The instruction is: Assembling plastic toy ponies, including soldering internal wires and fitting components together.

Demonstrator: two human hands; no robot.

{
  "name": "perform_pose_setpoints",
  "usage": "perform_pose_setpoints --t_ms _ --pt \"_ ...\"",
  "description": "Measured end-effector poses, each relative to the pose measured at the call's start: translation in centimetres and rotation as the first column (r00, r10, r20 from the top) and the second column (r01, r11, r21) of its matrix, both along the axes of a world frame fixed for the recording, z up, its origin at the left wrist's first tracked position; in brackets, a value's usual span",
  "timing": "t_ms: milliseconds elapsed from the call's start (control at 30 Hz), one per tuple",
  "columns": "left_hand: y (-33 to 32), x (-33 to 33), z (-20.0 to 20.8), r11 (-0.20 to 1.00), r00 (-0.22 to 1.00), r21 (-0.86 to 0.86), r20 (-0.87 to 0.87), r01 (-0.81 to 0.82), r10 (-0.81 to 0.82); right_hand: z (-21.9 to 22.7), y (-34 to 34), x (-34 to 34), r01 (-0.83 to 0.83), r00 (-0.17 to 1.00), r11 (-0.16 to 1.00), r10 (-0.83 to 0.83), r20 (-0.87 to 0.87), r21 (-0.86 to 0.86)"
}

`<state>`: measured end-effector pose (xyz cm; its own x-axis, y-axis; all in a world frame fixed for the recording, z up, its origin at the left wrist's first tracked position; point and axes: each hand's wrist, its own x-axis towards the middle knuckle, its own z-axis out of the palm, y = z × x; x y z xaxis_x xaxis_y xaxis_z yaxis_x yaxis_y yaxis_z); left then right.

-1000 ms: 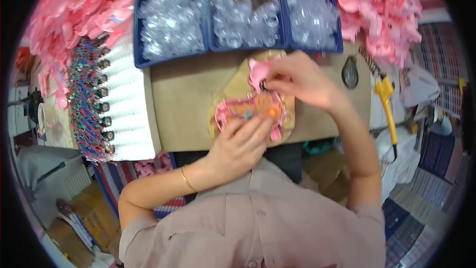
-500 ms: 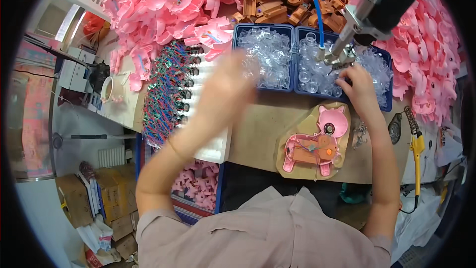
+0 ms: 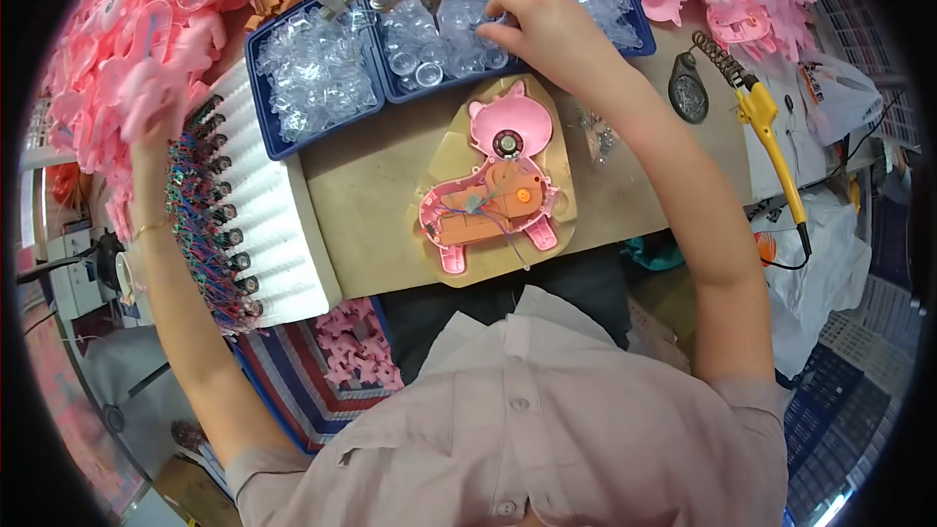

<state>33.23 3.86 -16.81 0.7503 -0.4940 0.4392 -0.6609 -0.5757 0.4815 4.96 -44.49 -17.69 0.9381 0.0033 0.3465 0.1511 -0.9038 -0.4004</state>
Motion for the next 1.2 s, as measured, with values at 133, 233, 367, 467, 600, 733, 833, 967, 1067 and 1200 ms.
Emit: perform_pose_setpoints --t_ms 133,233,367,467,600,733,833,967,1067,1200 --pt "-2.0 -9.3 3.1 0.768 0.932 -0.628 -0.341 -0.126 -0.126 1.4 1.2 -5.1 0.178 0.983 0.908 -0.185 -0.020 0.380" --pt "-0.5 -17.0 4.4 0.459 0.827 -0.833 -0.473 -0.308 -0.304 2.0 1.8 -12.5 0.156 0.977 0.709 -0.007 -0.214 0.687" --pt "-7.0 -26.1 3.9 0.448 0.797 -0.712 -0.604 -0.540 0.002 3.4 5.0 -17.8 0.056 0.939 0.954 0.050 -0.340 0.293" --pt "-8.9 -27.3 1.8 0.310 0.697 -0.743 -0.666 -0.592 -0.266 2.4 5.8 -18.2 0.003 0.942 0.998 0.018 -0.334 0.063" --pt "-9.1 -27.6 1.1 0.232 0.612 -0.776 -0.612 -0.586 -0.501 2.6 7.2 -18.2 -0.066 0.944 0.959 -0.029 -0.328 -0.275" --pt "-10.3 -28.2 1.3 0.230 0.598 -0.769 -0.617 -0.597 -0.511 3.2 6.2 -17.5 -0.145 0.930 0.963 0.054 -0.362 -0.229" --pt "-10.3 -29.0 1.4 0.229 0.557 -0.785 -0.581 -0.576 -0.594 3.2 5.2 -18.4 0.281 0.908 0.854 -0.089 -0.410 0.438" --pt "-11.0 -29.3 1.1 0.178 0.519 -0.786 -0.541 -0.593 -0.661 1.8 5.0 -18.2 0.357 0.906 0.664 -0.076 -0.415 0.657" --pt "-10.8 -29.2 0.7 0.180 0.514 -0.774 -0.555 -0.607 -0.654 2.1 6.1 -17.4 0.408 0.893 0.691 -0.168 -0.417 0.597" --pt "-13.0 -30.6 1.8 0.253 0.590 -0.771 -0.617 -0.584 -0.521 2.1 6.5 -16.8 0.297 0.924 0.898 -0.184 -0.337 0.324"
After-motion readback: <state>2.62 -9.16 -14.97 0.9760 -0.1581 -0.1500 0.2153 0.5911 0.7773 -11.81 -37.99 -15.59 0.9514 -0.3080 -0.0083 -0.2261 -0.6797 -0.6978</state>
